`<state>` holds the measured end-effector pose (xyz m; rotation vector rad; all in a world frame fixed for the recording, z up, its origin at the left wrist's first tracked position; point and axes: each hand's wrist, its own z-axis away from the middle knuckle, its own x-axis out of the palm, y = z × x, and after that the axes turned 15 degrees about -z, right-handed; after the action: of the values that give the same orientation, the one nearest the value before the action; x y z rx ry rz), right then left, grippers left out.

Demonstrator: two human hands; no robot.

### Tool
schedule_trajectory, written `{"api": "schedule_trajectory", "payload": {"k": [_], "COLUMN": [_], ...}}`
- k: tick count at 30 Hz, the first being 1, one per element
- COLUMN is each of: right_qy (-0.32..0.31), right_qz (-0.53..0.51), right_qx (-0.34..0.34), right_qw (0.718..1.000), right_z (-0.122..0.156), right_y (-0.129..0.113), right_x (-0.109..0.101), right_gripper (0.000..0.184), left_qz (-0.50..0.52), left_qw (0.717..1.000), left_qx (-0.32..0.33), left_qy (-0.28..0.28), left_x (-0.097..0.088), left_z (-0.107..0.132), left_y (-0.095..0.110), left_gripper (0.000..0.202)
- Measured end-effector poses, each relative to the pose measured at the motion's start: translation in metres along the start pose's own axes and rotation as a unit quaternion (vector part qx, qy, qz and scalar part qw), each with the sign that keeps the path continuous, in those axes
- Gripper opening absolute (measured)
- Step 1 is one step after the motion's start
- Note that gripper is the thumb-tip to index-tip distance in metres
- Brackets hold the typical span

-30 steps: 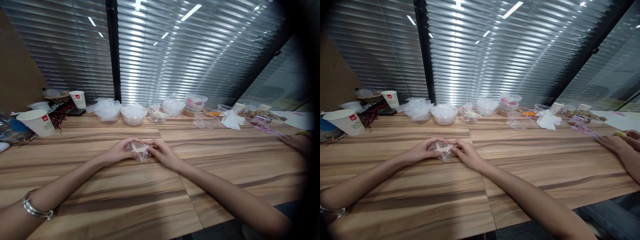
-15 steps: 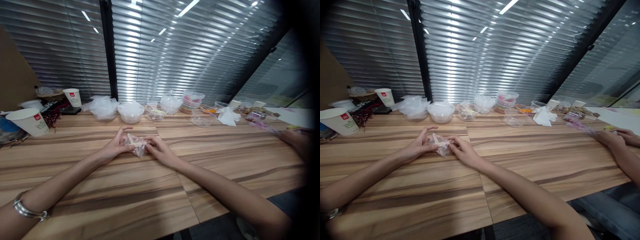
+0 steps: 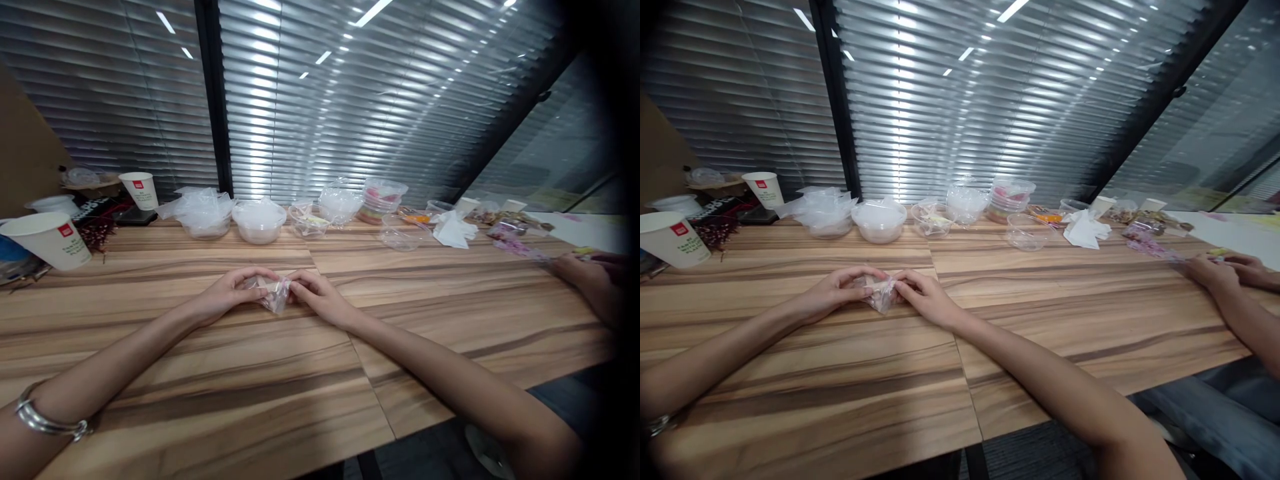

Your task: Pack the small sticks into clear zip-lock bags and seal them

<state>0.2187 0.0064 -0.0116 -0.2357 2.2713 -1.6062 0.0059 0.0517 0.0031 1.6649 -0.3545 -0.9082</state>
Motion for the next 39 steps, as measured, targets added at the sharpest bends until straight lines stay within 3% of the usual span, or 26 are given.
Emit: {"api": "schedule_trajectory", "payload": {"k": [12, 20, 32, 39], "right_qy": [0.027, 0.035, 0.052, 0.064], "right_qz": [0.060, 0.087, 0.132, 0.124], "right_qx": [0.000, -0.006, -0.046, -0.025], "right_qw": [0.998, 0.996, 0.989, 0.990], "right_z": [0.003, 0.003, 0.003, 0.002], "right_y": [-0.002, -0.003, 0.001, -0.003], "right_x": [0.003, 0.003, 0.006, 0.005], "right_gripper": [0.015, 0.016, 0.023, 0.016], "left_qz": [-0.115, -0.025, -0.001, 0.056], "left_qw": [0.992, 0.999, 1.000, 0.998], "left_qx": [0.046, 0.025, 0.008, -0.001], "left_qy": [-0.040, -0.033, 0.003, 0.028], "left_x": [-0.003, 0.001, 0.002, 0.002], "left_z": [0.001, 0.004, 0.002, 0.001], "left_y": [0.002, 0.004, -0.008, -0.006], "left_gripper": [0.044, 0.065, 0.064, 0.080]}}
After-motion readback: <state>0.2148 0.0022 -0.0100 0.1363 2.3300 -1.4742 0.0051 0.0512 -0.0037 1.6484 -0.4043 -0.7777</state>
